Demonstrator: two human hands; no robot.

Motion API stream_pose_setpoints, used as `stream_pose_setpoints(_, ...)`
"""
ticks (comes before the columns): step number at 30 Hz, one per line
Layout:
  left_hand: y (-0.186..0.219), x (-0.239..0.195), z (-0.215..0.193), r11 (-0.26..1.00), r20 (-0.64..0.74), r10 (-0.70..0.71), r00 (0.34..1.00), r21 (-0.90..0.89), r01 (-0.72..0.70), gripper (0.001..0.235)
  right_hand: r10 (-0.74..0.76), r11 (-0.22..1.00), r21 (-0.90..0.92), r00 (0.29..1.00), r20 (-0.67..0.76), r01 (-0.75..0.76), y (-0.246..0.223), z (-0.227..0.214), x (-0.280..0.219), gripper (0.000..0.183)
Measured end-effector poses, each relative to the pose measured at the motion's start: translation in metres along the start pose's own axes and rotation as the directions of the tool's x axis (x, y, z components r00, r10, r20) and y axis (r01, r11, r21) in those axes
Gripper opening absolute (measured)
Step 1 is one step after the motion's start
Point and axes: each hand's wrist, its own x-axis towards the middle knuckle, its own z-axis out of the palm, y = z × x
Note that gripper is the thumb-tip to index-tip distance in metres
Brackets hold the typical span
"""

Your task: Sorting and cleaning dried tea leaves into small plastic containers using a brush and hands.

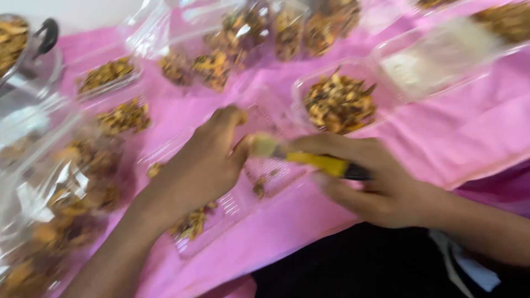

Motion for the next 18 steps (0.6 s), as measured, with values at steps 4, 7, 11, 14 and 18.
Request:
stream_pose_setpoints(4,0.019,-0.001,0.000,0.944,0.204,-0.268,0.942,-0.139,0.299,0.027,-0.098,0.993,-0.063,0.995,0.009,0.099,0.017,0.000,0.025,0.039)
stream_pose_setpoints(7,0.007,-0.009,0.015,0.963,0.255,-0.082,0.963,-0.230,0.143,0.066,0.058,0.998,0.023,0.991,0.122,-0.061,0.013,-0.009,0.031,0.024)
stream_pose_setpoints(11,-0.003,0.000,0.033,0.990,0.176,0.055,0.983,-0.134,-0.032,0.043,0.019,0.998,-0.063,0.957,0.289,0.000,0.023,-0.038,0.024,0.052)
stream_pose_setpoints(14,-0.013,0.001,0.037,0.992,0.076,0.101,0.992,-0.079,-0.095,0.027,0.117,0.935,-0.343,0.991,0.057,-0.091,-0.003,-0.077,0.020,0.056)
stream_pose_setpoints(18,-0.033,0.004,0.043,0.948,-0.082,0.299,0.951,0.140,-0.286,0.021,-0.060,0.620,-0.676,0.835,-0.547,-0.398,0.042,-0.163,-0.015,0.029)
